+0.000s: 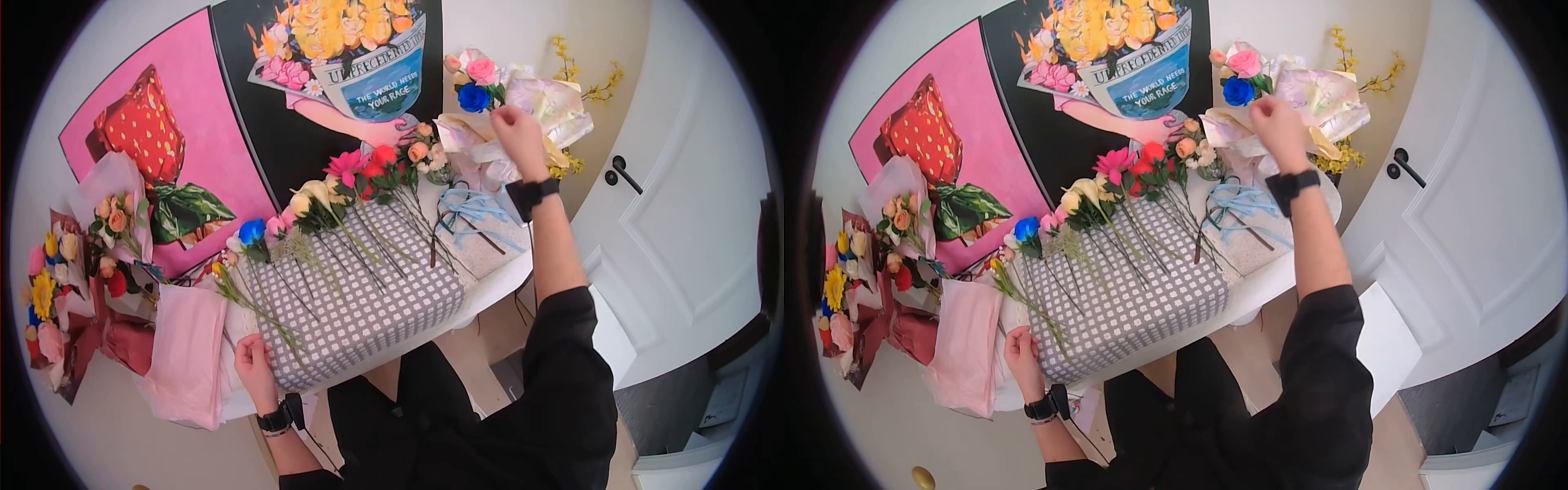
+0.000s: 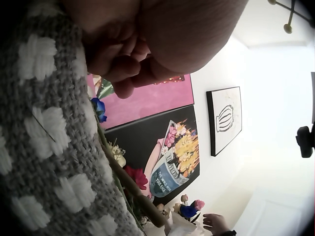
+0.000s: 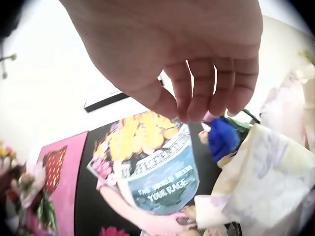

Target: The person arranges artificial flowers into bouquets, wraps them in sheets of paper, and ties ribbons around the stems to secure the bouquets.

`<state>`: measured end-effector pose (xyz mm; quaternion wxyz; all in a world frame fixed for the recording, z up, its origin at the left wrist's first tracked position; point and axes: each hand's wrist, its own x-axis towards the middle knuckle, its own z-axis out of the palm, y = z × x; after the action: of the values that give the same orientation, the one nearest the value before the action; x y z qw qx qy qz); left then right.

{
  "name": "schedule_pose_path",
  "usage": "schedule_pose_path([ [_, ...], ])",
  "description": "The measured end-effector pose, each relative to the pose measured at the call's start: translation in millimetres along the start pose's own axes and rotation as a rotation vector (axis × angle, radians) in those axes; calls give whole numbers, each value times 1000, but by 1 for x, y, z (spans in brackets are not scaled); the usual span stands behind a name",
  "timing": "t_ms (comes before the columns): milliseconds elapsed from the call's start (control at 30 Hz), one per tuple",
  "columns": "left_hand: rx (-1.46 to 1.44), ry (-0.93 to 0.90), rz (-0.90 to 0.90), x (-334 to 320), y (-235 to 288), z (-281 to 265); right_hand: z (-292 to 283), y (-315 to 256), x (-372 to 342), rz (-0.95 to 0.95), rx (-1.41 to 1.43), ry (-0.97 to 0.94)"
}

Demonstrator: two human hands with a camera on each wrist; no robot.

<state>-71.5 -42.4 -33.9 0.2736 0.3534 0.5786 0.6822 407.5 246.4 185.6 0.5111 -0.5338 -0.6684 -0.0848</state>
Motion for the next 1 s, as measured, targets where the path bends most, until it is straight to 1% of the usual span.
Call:
schedule_pose_path([
  [67,-5,1,2,0,1,0,-4,24,33,-41,-65,113],
  [100,-7,5,-5,0,2,1,-1,32,44,-47,-61,118],
  [167,-17,18,1,0,2,3,6,43,59,-126,-177,79],
  [200,-24,27,2,0,2,4,13,48,66,-131,-172,82],
  [267,-22,35,12,-1,0,3,31,60,78,-45,-126,45],
  [300,-21,38,16,-1,-1,3,38,63,84,-52,-119,46],
  [367,-11,38,24,-1,-1,3,49,65,94,66,12,84],
  [400,2,31,26,-2,-1,2,52,66,102,61,22,79],
  [467,21,44,22,-1,-1,4,57,72,115,102,106,6],
  [500,38,43,20,-2,0,3,57,75,118,49,76,-25],
  [533,44,64,17,-2,0,2,60,86,124,42,91,-39],
  [600,49,26,3,-1,0,1,70,105,137,127,97,-245],
  [633,38,25,-1,-1,0,1,72,97,133,123,103,-255],
  [700,35,34,3,-1,1,2,57,73,123,198,192,-307],
  [733,31,34,9,-1,1,3,51,65,119,192,193,-316],
  [800,30,30,-12,-2,4,3,50,50,115,138,285,-200],
  [833,32,18,-25,-2,6,2,53,55,122,164,282,-172],
  [867,33,41,-34,-2,6,1,53,59,128,143,310,-139],
  [933,36,7,-6,-1,2,0,48,57,144,88,359,-80],
  [967,24,8,-18,-1,0,-2,35,37,145,100,432,-112],
  [1000,27,37,-26,-1,1,-2,29,28,152,36,494,-63],
])
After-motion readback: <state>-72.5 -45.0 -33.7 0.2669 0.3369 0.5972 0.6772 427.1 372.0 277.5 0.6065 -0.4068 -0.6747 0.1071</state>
